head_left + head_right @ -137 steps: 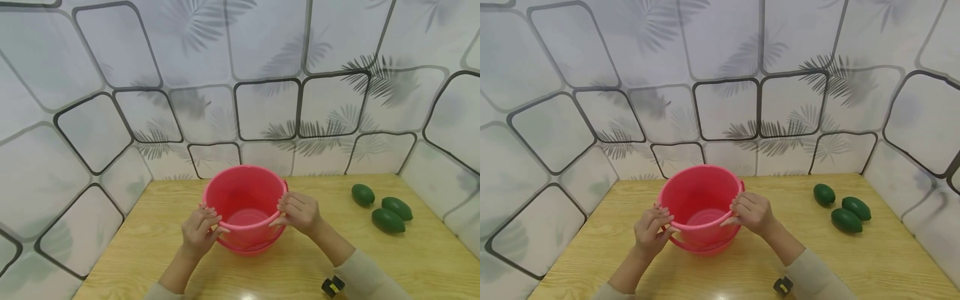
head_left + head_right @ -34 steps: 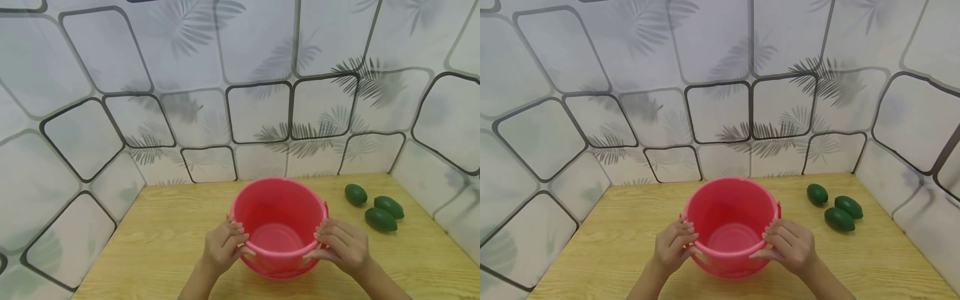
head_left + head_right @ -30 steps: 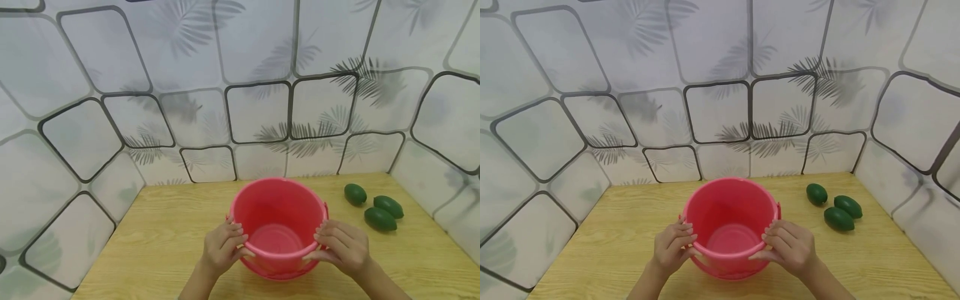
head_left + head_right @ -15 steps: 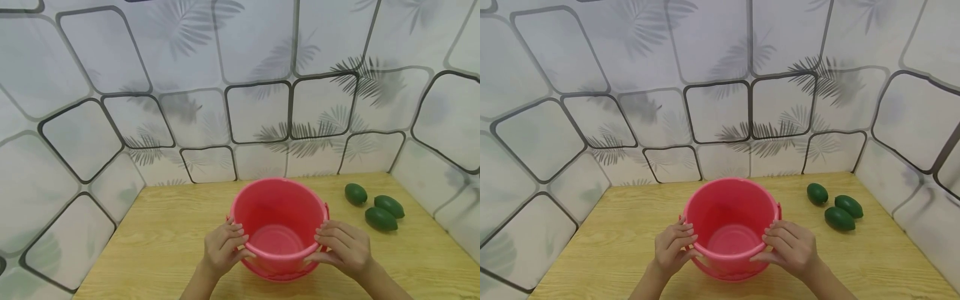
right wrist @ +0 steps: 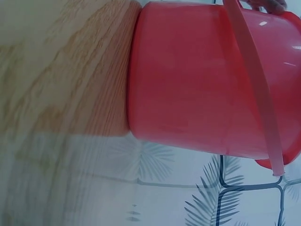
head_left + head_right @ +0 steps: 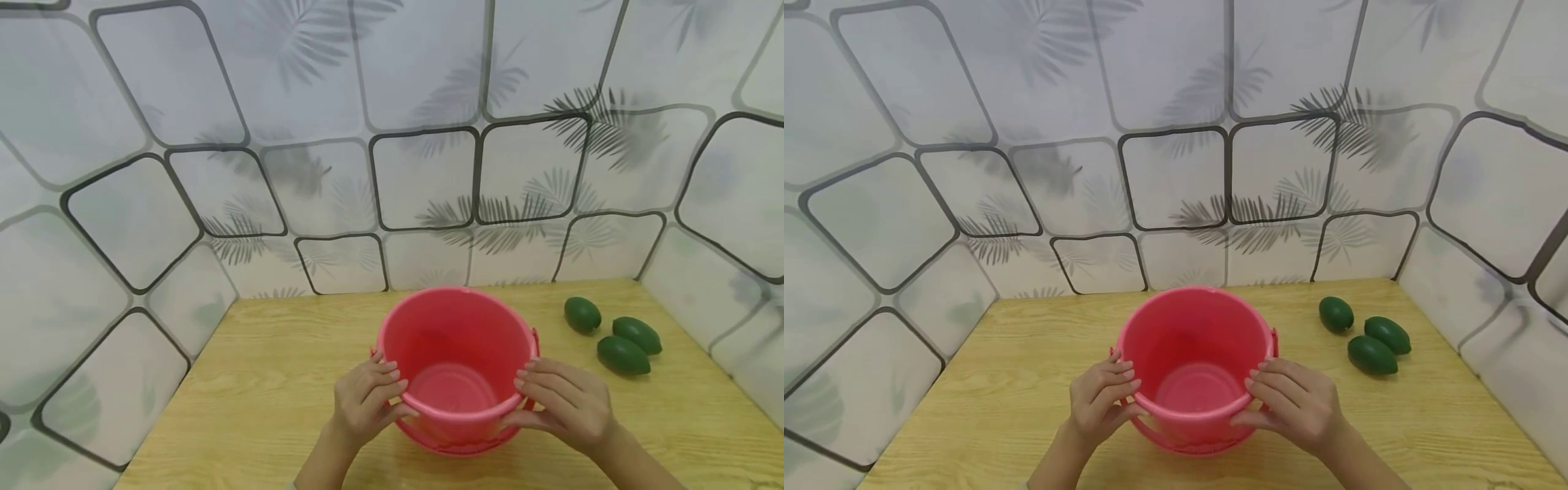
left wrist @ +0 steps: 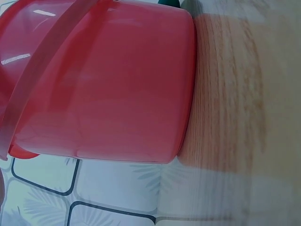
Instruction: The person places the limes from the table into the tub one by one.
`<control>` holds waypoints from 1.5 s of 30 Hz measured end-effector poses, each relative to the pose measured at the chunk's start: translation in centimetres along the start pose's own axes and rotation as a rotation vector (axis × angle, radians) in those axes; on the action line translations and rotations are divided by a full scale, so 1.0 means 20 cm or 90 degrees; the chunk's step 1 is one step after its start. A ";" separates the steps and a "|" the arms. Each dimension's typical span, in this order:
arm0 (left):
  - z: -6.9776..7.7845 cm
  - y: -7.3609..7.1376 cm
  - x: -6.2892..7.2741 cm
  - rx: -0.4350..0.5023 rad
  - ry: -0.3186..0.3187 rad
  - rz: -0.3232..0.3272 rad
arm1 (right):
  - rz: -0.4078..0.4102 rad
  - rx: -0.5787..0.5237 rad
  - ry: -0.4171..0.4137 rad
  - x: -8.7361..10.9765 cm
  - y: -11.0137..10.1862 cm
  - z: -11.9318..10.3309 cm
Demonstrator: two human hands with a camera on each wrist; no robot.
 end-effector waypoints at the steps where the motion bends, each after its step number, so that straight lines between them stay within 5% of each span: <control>1: 0.00 0.00 0.00 0.000 0.000 0.000 | -0.001 -0.001 -0.004 0.00 0.00 0.00; 6: 0.00 0.00 -0.01 0.000 0.004 -0.001 | -0.006 -0.013 -0.021 -0.01 -0.02 0.01; 19: -0.01 0.01 -0.01 0.002 0.000 -0.007 | -0.002 -0.120 0.042 0.00 -0.11 0.14; 30: -0.01 0.02 0.01 0.002 -0.009 -0.016 | 0.039 -0.130 0.074 0.09 -0.18 0.23; 45: 0.00 0.01 -0.01 0.001 0.002 -0.013 | 0.007 -0.102 0.127 0.14 -0.20 0.29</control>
Point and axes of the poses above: each hand's wrist, its own x-axis away from the middle knuckle, its own y-axis out of the palm, z = x × y, the point moved 10 cm from there along -x, towards the middle knuckle, and after that the axes turned 3 degrees about -x, right-handed, at the moved point
